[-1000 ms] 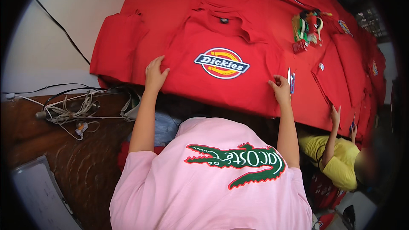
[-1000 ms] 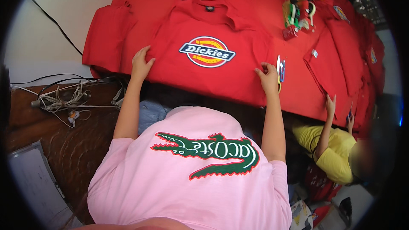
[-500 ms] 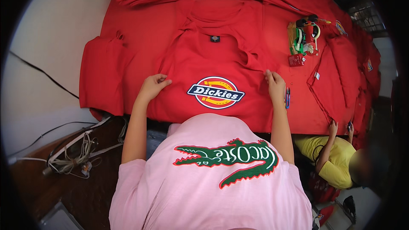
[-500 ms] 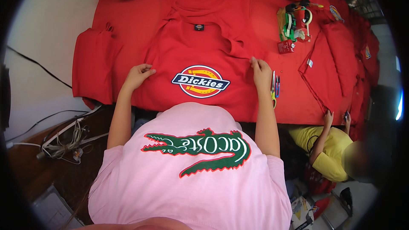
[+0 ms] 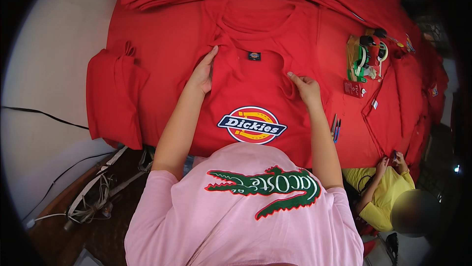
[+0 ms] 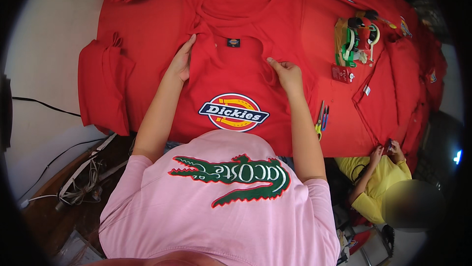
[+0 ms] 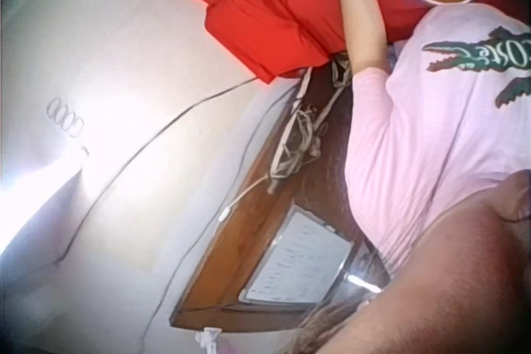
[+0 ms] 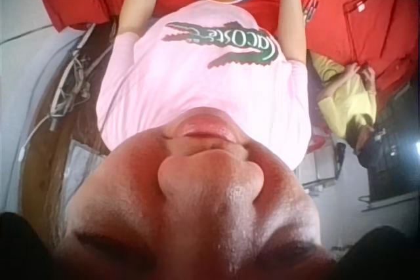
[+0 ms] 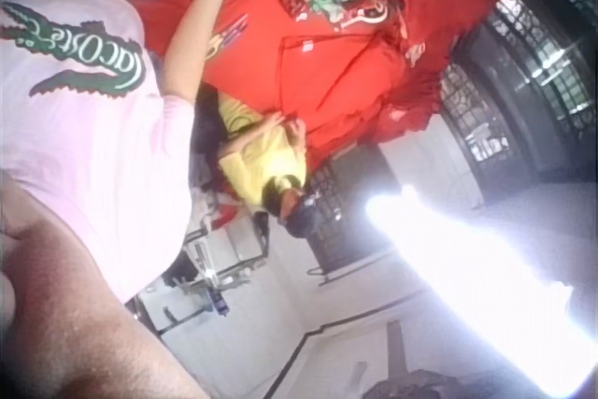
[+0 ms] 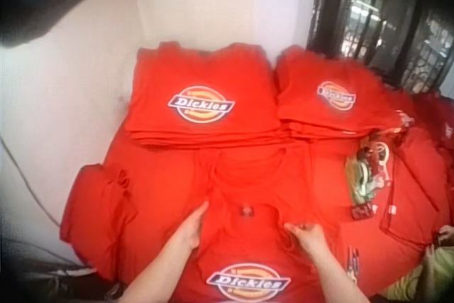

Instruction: The person processes red shirts by using small blue shears to trim excess threads from the tags and collars, laying each shirt flat on a table and folding them after processing.

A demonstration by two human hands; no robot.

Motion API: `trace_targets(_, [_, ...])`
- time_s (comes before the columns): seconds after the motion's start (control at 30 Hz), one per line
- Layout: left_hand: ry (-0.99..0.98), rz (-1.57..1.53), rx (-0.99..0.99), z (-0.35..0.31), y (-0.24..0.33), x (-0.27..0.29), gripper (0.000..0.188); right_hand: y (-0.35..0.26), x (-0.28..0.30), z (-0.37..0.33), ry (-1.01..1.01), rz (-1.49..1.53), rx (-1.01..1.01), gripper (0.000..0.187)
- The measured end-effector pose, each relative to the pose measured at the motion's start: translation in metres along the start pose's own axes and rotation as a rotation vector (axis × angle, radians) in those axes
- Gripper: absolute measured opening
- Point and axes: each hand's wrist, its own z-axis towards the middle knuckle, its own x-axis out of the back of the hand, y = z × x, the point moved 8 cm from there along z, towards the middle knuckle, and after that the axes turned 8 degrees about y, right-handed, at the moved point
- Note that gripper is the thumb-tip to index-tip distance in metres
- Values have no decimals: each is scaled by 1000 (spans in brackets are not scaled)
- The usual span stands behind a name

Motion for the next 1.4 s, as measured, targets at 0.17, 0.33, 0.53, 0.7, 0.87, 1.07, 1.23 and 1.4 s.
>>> trace_targets(0.17, [79, 148, -7, 19, 12, -12, 51, -33, -23, 3, 33, 621, -35, 29])
trace_targets(0.33, [-141, 157, -134, -16, 73, -37, 48, -37, 23, 16, -120, 736, -208, 15])
trace_targets(0.53, [-621, 36, -31, -44, 113, -42, 54, -59, 80, 45, -163, 1233, -187, 14])
trace_targets(0.7, [-346, 225, -99, -9, 126, -42, 59, -48, 61, 78, -114, 1151, -159, 19])
trace_targets(0.87, [97, 481, -102, 44, 115, 2, 63, -20, 29, 101, -74, 1022, -258, 25])
trace_targets(1.07, [571, 1231, -300, -4, 160, 28, 47, -6, 107, 39, 127, 414, 73, 24])
trace_targets(1.23, [436, 1270, -1227, -48, 136, -9, 18, 97, 173, -52, 329, -335, 27, 35])
trace_targets(1.4, [69, 1510, -1195, -37, 52, -66, 21, 138, 173, -124, 522, -793, -89, 40])
